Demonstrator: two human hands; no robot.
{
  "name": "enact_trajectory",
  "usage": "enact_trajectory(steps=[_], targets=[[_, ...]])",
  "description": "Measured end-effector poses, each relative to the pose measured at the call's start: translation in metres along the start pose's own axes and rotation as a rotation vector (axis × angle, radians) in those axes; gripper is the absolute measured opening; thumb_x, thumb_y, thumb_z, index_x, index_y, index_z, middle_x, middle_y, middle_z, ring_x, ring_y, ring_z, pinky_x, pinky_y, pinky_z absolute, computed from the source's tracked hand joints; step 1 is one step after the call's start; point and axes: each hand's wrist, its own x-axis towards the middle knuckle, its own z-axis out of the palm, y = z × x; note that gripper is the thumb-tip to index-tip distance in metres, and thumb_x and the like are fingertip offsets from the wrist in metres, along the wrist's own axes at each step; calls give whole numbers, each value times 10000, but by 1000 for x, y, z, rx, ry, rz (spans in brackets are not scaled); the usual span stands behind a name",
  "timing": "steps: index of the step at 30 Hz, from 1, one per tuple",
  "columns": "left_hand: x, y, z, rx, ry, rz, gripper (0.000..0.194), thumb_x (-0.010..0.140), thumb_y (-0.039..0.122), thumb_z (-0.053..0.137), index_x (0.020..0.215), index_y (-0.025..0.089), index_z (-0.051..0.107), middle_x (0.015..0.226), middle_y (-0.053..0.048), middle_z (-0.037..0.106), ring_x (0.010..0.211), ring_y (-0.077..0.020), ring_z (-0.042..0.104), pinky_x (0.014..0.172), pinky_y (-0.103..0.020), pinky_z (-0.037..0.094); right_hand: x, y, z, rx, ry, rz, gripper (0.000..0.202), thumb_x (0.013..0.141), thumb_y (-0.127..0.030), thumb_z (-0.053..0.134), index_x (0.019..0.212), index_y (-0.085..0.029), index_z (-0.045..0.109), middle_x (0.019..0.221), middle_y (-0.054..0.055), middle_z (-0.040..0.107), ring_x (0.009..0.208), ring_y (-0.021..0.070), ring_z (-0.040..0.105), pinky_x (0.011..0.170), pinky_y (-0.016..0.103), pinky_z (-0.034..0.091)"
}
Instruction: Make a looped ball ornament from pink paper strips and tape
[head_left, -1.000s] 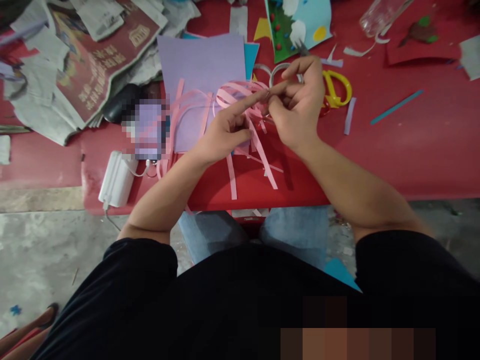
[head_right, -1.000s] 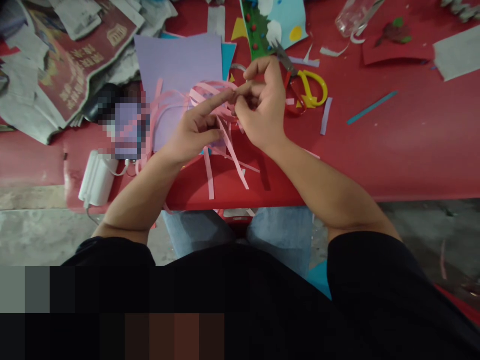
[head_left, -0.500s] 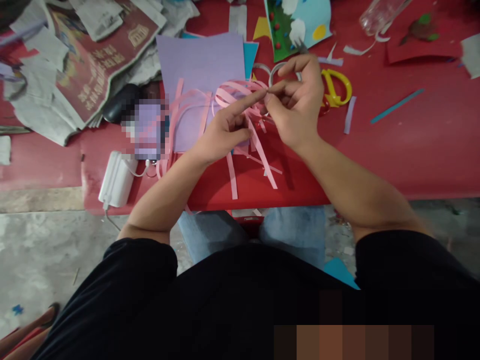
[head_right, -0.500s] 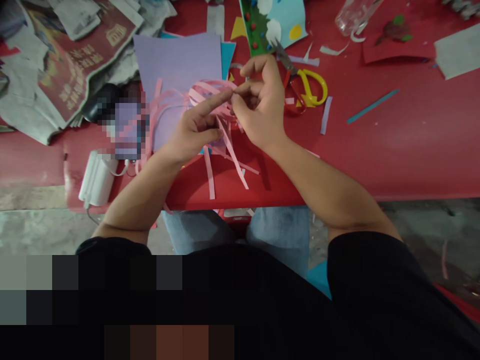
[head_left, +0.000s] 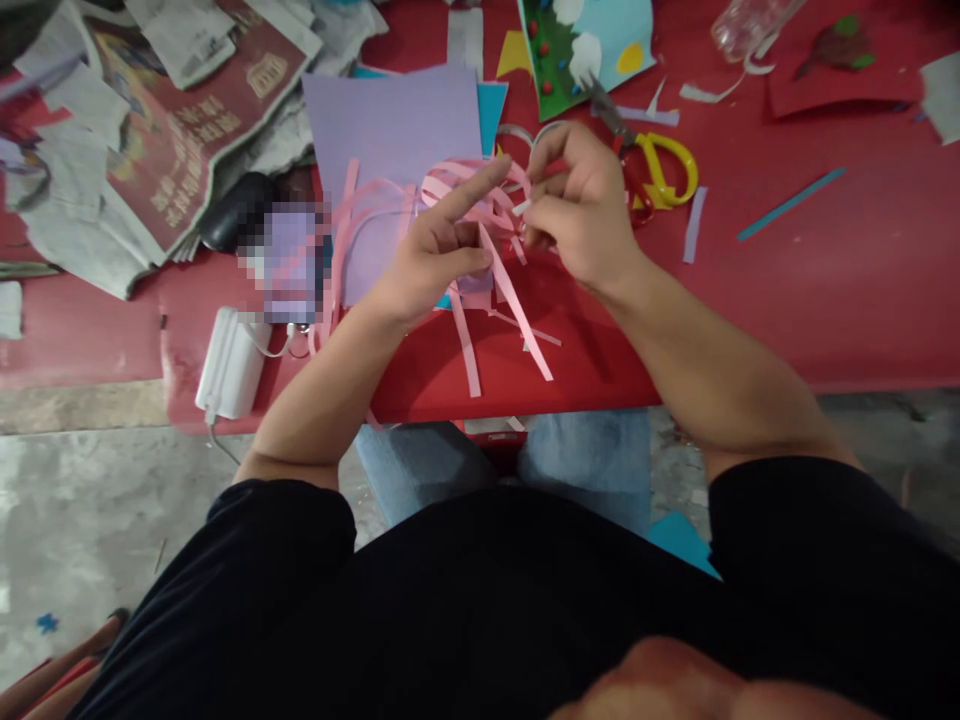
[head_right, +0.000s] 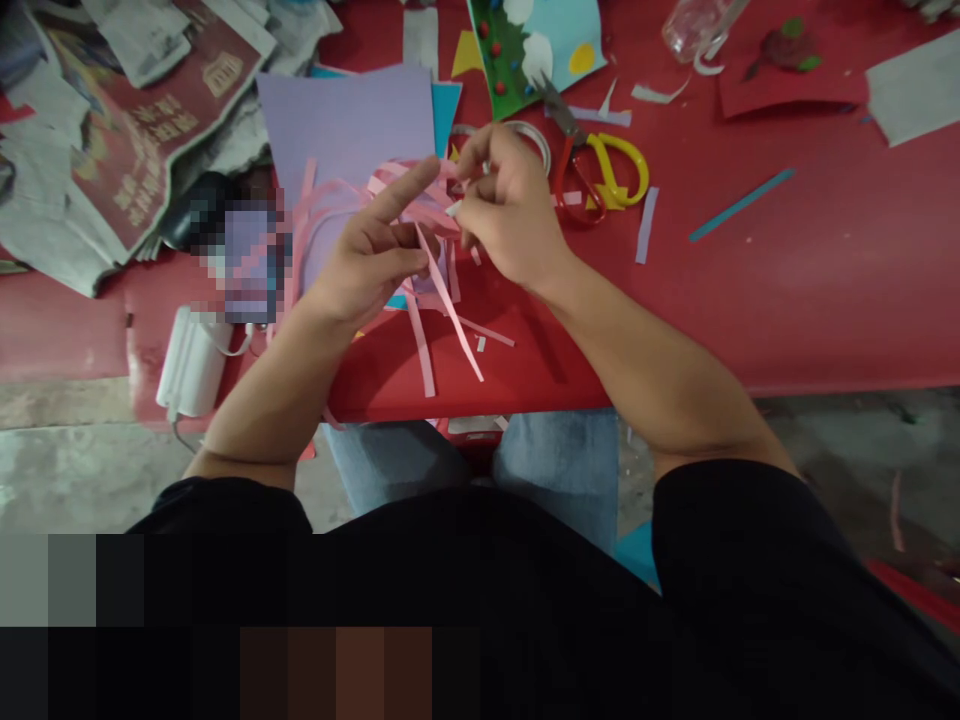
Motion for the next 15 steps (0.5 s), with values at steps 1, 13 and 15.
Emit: enact_trajectory(steps=[1,13,15], targets=[[1,-1,-2,-14,-4,-5,789,820,238,708,1581,347,531,898,-4,719,648,-123,564,593,-289,455,-2,-5,-2,-75,-66,-12,380,797,-496,788,879,-304,470,592,-59,454,486,151,430,462,353,388],[5,-5,-9,0,17,-22,743,837,277,710,1560,326,548,721,31,599,614,-111,571,588,-270,476,-12,-20,-11,-508,101,-309,279,1044,-531,622,918,-284,586,845,10,650,696,152,526,700,371,534],[4,-4,-9,6,1,-23,731,835,270,713,1548,313,559,805,12,662,642,-117,598,591,-279,471,-11,-18,-11,-558,109,-335,177,1021,-428,683,1104,-308,583,1047,0,716,787,149,611,797,365,590]])
